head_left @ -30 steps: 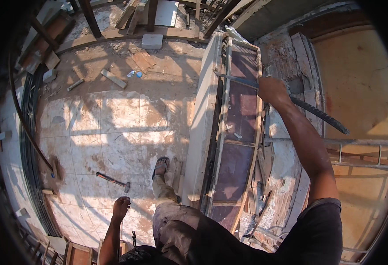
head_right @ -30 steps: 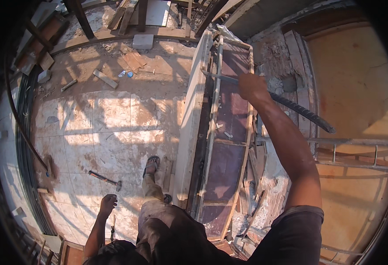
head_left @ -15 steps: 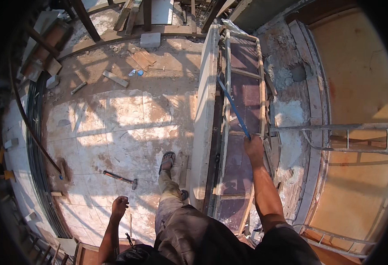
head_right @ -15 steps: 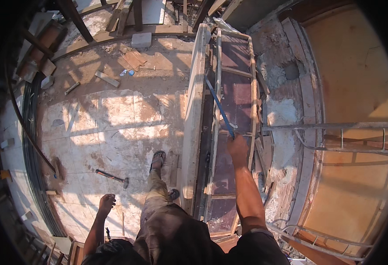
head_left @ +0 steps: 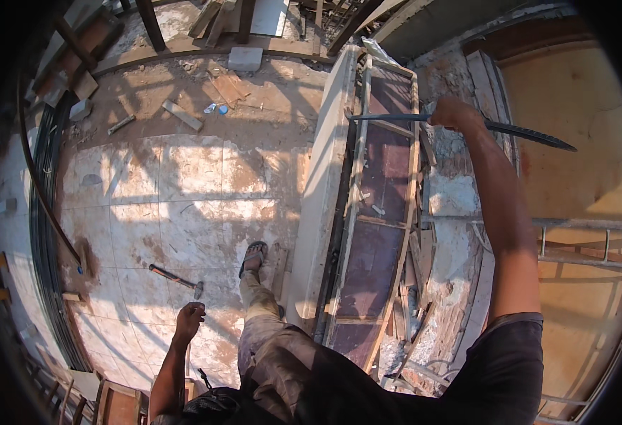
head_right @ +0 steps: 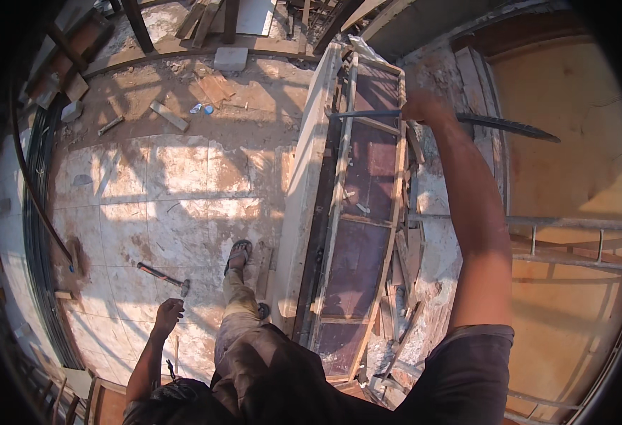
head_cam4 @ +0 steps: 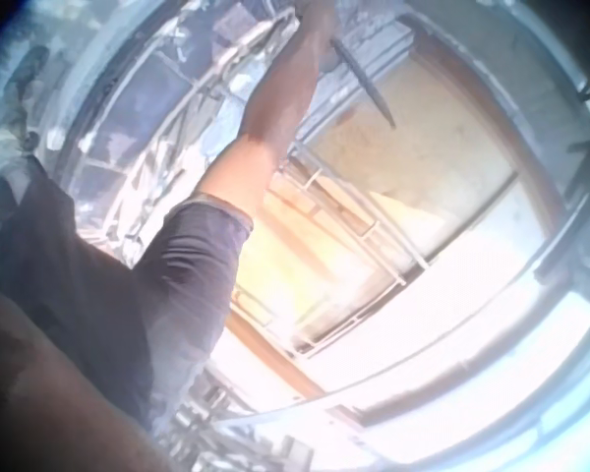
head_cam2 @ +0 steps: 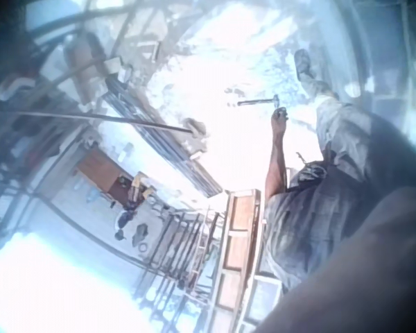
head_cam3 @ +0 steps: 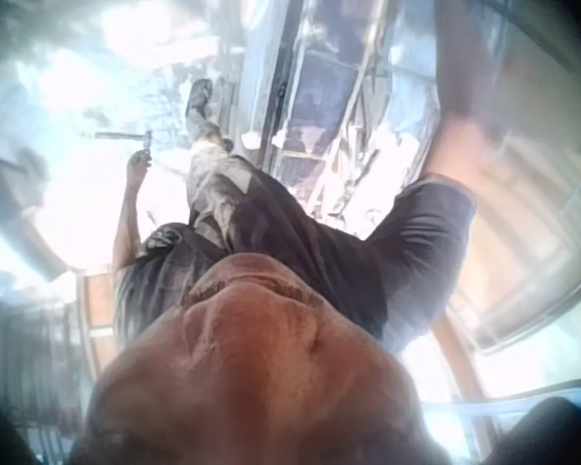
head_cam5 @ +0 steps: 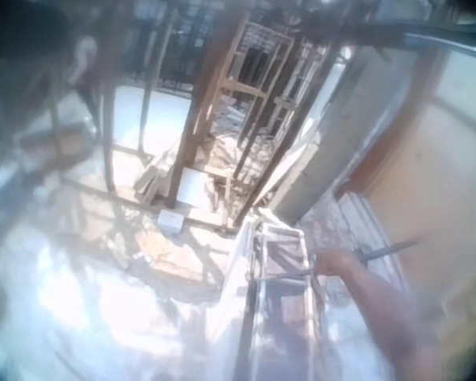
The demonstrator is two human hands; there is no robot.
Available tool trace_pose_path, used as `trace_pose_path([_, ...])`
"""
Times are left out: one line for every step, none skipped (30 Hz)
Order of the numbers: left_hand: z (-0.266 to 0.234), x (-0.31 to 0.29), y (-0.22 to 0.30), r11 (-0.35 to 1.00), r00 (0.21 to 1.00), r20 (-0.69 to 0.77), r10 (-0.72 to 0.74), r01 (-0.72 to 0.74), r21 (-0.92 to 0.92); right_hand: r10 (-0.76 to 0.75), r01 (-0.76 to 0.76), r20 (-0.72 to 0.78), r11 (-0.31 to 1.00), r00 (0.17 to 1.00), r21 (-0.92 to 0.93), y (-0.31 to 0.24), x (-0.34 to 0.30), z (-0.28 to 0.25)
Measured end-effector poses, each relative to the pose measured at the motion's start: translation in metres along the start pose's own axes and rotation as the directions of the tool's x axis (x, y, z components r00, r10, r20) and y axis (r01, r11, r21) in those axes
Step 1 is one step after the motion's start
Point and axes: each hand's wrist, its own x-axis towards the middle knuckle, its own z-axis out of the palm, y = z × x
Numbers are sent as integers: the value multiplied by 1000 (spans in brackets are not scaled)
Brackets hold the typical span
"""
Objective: The person uses a pry bar to detach wooden forms from a concrete structure, prying pieces apart and moving the loosened lumber to the side.
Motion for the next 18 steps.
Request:
trace_pose_path([1, 0, 6, 1000, 1000, 10, 10, -10, -6, -2, 2, -4, 1000, 1000, 10, -11, 9, -17])
trace_pose_path([0, 1, 8, 1000, 1000, 4, 5, -5, 0, 11, -9, 32, 998, 999, -56, -18, 29, -28])
trace_pose_path([1, 3, 9, 1000, 1000, 1, 3, -3, 2, 28, -20, 64, 992, 998, -126, -25, 49, -41])
trace_pose_path([0, 1, 7, 1000, 1000, -10, -7, 7, 7, 27, -17, 65, 989, 998, -147, -37, 66, -47])
trace_pose_path([-1, 1, 1, 1000, 1000, -21, -4, 3, -23, 33, -22, 63, 985, 997, -173, -45, 77, -55])
trace_pose_path([-5, 1, -7, 999, 999, -35, -1, -1, -54, 37, -24, 61, 980, 997, -197, -52, 87, -63])
trace_pose_path([-6, -1, -12, 996, 999, -48, -2, -2, -84, 41, -20, 96, 978, 995, -209, -55, 96, -70])
trace_pose_path([-6, 0, -16, 994, 998, -58, -34, 28, -102, 47, -17, 131, 975, 990, -222, -57, 103, -76])
trace_pose_path([-10, -3, -21, 991, 995, -72, -71, 62, -117, 48, -8, 169, 973, 984, -231, -63, 107, -77])
trace_pose_path([-13, -6, -25, 987, 991, -84, -107, 95, -133, 55, -19, 161, 976, 985, -215, -63, 106, -74])
trace_pose_path([-14, -7, -30, 984, 990, -79, -118, 105, -145, 64, -32, 152, 979, 986, -200, -57, 102, -70])
trace_pose_path([-18, -10, -39, 981, 988, -88, -129, 114, -156, 63, -37, 143, 984, 988, -175, -54, 96, -65])
trace_pose_path([-19, -9, -48, 979, 986, -92, -136, 120, -167, 56, -43, 175, 996, 983, -79, -41, 92, -54])
trace_pose_path([-18, -7, -56, 968, 984, -96, -154, 130, -213, 53, -57, 209, 998, 977, 13, -23, 84, -37])
trace_pose_path([-20, -4, -64, 965, 985, -74, -155, 135, -225, 88, -115, 206, 985, 975, 127, -10, 69, -20])
trace_pose_path([-24, -4, -73, 962, 986, -58, -159, 141, -234, 118, -168, 209, 955, 971, 243, 4, 53, 4])
trace_pose_path([-22, 3, -75, 959, 988, -20, -150, 141, -246, 116, -176, 195, 927, 974, 331, 29, 38, 32])
trace_pose_path([-13, 11, -68, 965, 992, 16, -127, 128, -229, 102, -160, 179, 926, 978, 342, 58, 25, 66])
